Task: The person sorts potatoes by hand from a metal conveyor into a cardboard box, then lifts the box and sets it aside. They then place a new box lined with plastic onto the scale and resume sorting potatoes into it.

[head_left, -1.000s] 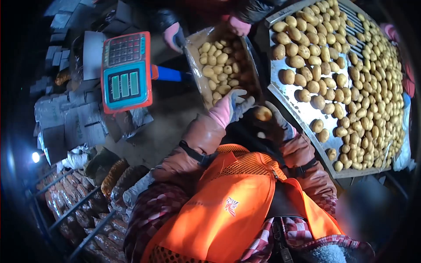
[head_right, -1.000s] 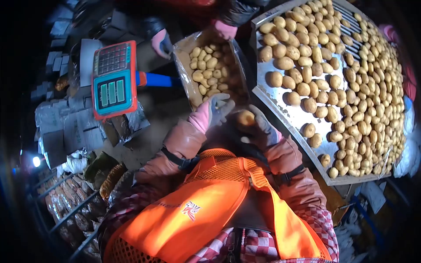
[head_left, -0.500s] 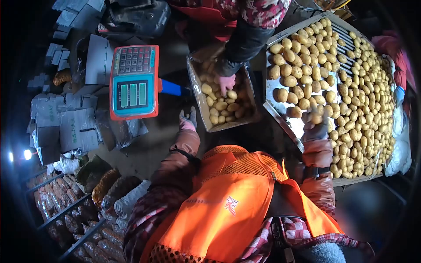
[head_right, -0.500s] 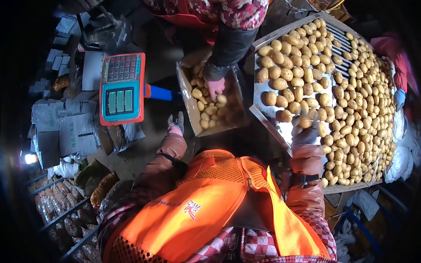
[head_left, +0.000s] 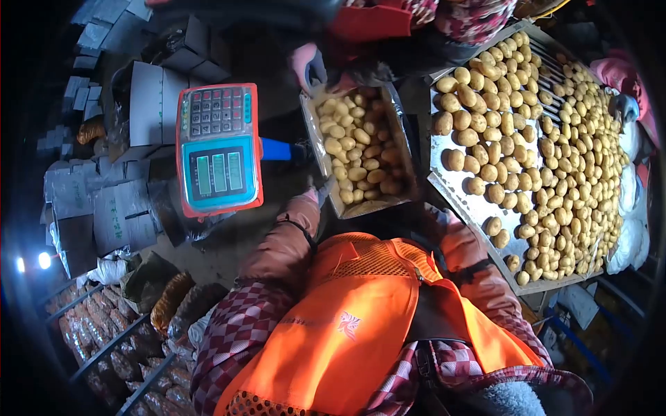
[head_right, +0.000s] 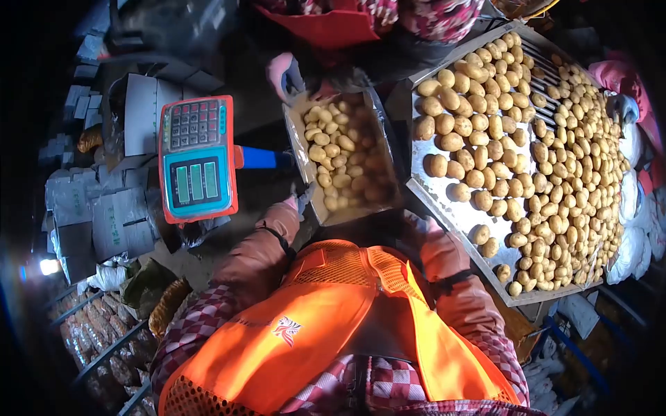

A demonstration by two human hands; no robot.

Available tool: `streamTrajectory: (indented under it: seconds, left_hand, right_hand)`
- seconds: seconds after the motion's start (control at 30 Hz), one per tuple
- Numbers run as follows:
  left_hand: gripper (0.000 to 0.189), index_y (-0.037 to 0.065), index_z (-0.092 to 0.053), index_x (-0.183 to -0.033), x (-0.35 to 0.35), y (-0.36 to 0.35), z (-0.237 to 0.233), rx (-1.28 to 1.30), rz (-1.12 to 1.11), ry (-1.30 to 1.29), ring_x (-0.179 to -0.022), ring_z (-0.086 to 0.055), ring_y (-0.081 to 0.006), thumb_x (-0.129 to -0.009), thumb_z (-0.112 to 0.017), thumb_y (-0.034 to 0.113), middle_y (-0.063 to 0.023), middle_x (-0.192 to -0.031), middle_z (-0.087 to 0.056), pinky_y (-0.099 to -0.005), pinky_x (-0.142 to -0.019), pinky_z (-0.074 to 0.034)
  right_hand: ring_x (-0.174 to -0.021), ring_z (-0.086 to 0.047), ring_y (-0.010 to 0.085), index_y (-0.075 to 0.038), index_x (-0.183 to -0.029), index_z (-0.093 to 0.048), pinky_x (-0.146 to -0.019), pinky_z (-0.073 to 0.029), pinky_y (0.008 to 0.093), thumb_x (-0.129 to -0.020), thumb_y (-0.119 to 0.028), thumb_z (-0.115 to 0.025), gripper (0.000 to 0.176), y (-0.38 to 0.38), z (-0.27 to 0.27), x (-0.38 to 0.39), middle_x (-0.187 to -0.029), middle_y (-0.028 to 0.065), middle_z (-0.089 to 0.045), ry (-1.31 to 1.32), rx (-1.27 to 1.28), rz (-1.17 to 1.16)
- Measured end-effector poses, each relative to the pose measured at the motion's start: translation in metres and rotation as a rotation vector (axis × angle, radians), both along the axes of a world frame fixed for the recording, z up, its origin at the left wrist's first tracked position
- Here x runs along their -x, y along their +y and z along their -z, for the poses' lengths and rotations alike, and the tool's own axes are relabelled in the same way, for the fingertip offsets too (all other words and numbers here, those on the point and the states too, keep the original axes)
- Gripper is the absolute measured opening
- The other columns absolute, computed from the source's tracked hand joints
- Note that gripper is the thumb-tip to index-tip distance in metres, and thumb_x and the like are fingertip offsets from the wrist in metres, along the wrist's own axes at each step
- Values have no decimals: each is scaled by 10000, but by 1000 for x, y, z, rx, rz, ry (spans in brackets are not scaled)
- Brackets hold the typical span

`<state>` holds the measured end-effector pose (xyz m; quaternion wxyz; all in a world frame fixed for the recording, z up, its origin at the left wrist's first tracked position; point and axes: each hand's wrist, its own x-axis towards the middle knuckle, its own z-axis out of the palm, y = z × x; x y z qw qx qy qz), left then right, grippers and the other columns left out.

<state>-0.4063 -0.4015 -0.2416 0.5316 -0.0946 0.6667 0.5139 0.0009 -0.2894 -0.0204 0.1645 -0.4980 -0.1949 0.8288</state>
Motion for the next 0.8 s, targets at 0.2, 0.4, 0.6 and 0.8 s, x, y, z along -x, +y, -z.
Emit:
streamTrajectory:
  seconds: [0.2,0.4,0.6,0.8]
  left_hand:
    - [533,171,-190,-1542,-23,-20,16,-326,-496,-495,-1413,-261,-285,-1062,-407,256,-58,-1572,-235,-478,-1062,-481]
    - [564,188,-170,-1554,-52,-19,-32,-56,-246,-146,-1440,-240,-295,-1059,-414,305,-61,-1595,-218,-499,-1097,-418]
    - [785,183,-98,-1548,-45,-50,102,39,128,207,-1318,-392,-218,-965,-609,300,-79,-1521,-342,-436,-1074,-388]
    - [558,146,-325,-1408,-43,-47,41,103,230,262,-1098,-564,-199,-941,-624,211,-93,-1304,-528,-391,-952,-495]
  right_hand:
    - [-933,-706,245,-50,-1298,-549,-694,-607,360,-935,-400,-560,504,-8,33,15,-1131,117,-678,-27,15,-74]
    - [-933,-702,238,-57,-1268,-567,-719,-601,367,-934,-328,-559,430,-1,48,3,-1099,115,-680,-16,25,-85]
    - [-932,-699,231,-63,-1237,-586,-744,-595,373,-934,-256,-559,360,-1,54,10,-1068,113,-681,-24,10,-131]
    - [-932,-695,224,-70,-1207,-604,-770,-590,380,-934,-184,-559,300,2,64,27,-1036,111,-682,-53,-30,-154]
